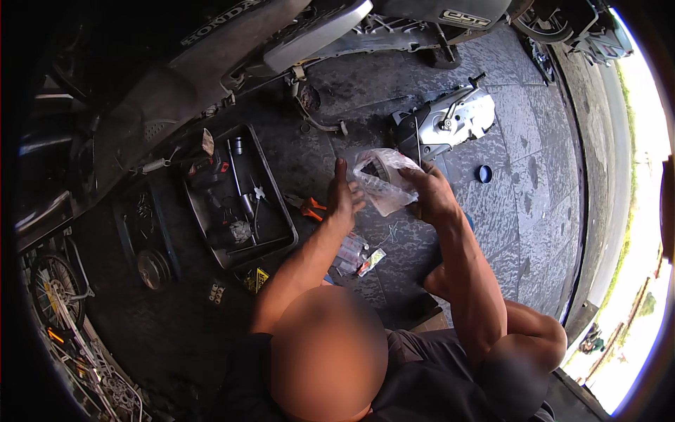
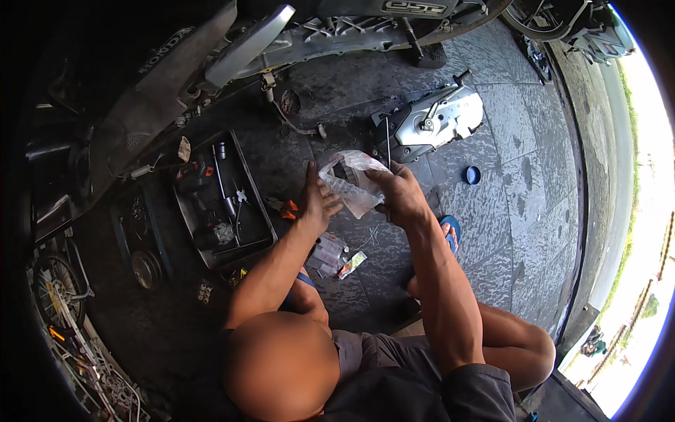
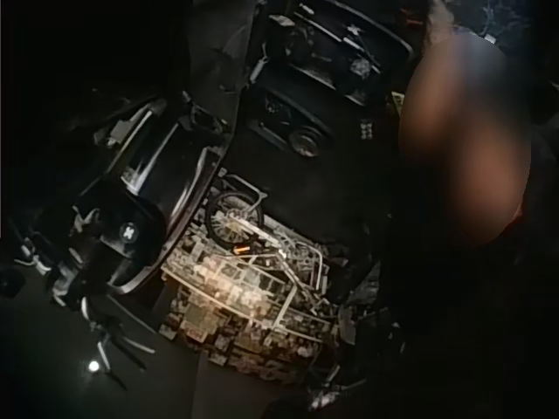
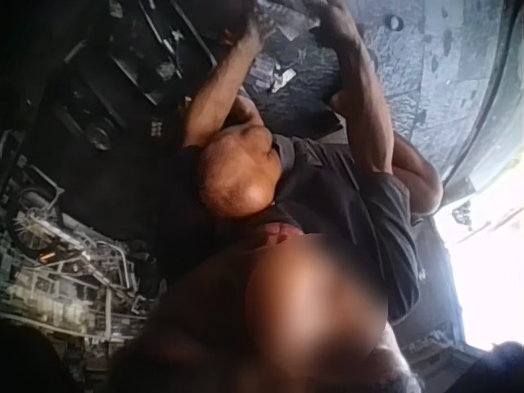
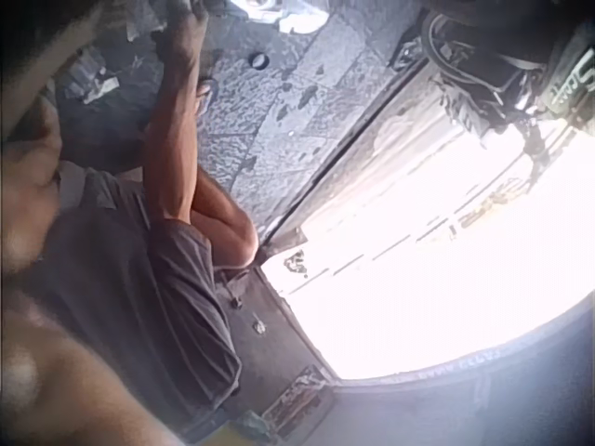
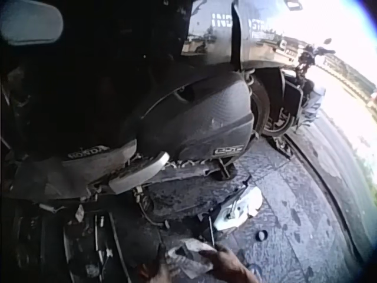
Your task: The person removes components from a motorcycle engine, cleans a metal part with a cloth, and assembles parts onto the engine including a belt and gear components.
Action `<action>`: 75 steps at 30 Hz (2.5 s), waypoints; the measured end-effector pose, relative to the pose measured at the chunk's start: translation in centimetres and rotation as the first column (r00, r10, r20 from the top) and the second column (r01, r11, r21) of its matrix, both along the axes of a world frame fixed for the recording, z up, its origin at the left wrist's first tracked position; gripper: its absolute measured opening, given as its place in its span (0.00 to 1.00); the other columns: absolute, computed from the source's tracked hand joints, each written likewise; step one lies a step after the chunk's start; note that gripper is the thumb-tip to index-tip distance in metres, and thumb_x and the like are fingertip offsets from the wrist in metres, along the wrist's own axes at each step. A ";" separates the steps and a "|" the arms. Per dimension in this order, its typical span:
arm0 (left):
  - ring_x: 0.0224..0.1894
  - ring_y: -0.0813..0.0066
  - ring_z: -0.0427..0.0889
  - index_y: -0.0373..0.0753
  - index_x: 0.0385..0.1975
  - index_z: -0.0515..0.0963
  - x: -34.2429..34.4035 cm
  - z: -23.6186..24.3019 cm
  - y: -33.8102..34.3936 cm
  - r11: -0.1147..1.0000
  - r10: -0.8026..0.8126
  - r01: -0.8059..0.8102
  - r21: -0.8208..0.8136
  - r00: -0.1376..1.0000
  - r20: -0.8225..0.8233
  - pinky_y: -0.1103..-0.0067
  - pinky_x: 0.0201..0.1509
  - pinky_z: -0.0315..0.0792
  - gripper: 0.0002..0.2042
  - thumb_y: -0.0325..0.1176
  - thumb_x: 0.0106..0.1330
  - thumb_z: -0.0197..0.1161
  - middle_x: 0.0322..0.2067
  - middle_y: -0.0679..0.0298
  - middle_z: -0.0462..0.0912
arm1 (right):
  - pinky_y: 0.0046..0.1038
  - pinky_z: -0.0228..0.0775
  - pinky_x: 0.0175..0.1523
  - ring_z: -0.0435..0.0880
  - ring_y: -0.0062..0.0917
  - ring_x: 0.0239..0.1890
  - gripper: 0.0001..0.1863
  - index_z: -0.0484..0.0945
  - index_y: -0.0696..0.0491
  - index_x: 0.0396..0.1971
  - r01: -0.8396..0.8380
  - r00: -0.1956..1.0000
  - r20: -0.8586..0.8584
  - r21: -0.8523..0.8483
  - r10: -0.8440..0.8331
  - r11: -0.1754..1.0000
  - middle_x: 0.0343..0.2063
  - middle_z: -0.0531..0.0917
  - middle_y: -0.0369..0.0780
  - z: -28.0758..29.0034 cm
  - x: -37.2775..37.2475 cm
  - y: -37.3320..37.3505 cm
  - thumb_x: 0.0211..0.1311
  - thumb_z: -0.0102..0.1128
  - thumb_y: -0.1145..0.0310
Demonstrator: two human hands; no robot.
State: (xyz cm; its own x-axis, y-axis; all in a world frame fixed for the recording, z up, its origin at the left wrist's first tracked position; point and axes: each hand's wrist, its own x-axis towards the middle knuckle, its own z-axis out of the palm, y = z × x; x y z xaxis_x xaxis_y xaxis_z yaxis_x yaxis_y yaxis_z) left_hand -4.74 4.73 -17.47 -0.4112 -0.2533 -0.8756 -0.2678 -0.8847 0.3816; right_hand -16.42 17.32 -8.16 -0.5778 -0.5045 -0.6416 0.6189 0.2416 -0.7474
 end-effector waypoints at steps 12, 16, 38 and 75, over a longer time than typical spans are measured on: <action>0.56 0.65 0.76 0.34 0.58 0.71 1.2 0.2 -1.5 0.962 -0.045 -0.066 -0.264 0.918 -0.395 0.69 0.57 0.71 0.30 0.57 0.74 0.45 0.54 0.57 0.77 | 0.33 0.75 0.40 0.87 0.40 0.33 0.12 0.83 0.61 0.36 -0.141 0.587 -0.666 0.477 0.461 0.868 0.30 0.86 0.51 2.7 2.1 -0.3 0.54 0.63 0.69; 0.44 0.62 0.76 0.27 0.41 0.75 1.3 0.0 -1.8 0.721 -0.292 0.077 -0.688 0.935 -0.201 0.69 0.50 0.69 0.29 0.55 0.75 0.43 0.39 0.50 0.79 | 0.34 0.75 0.41 0.88 0.35 0.33 0.15 0.82 0.63 0.37 -0.163 0.661 -0.613 0.447 0.433 0.880 0.29 0.85 0.53 -0.7 1.2 1.2 0.49 0.59 0.72; 0.35 0.57 0.87 0.28 0.41 0.81 2.9 -5.4 -5.9 0.216 -0.203 0.317 -0.924 0.940 0.275 0.69 0.39 0.77 0.19 0.42 0.69 0.59 0.30 0.46 0.85 | 0.36 0.75 0.50 0.88 0.40 0.41 0.21 0.84 0.64 0.41 0.137 0.913 -0.387 0.585 0.126 0.800 0.36 0.87 0.53 -13.7 6.2 2.5 0.62 0.64 0.58; 0.37 0.52 0.83 0.45 0.34 0.83 21.0 -3.6 6.5 0.275 -0.156 0.510 -0.815 0.860 0.486 0.57 0.40 0.73 0.12 0.47 0.64 0.63 0.31 0.56 0.84 | 0.42 0.75 0.46 0.82 0.46 0.43 0.23 0.74 0.53 0.48 -0.429 0.381 -0.578 0.580 0.721 0.692 0.41 0.81 0.49 -11.7 15.5 2.6 0.55 0.70 0.62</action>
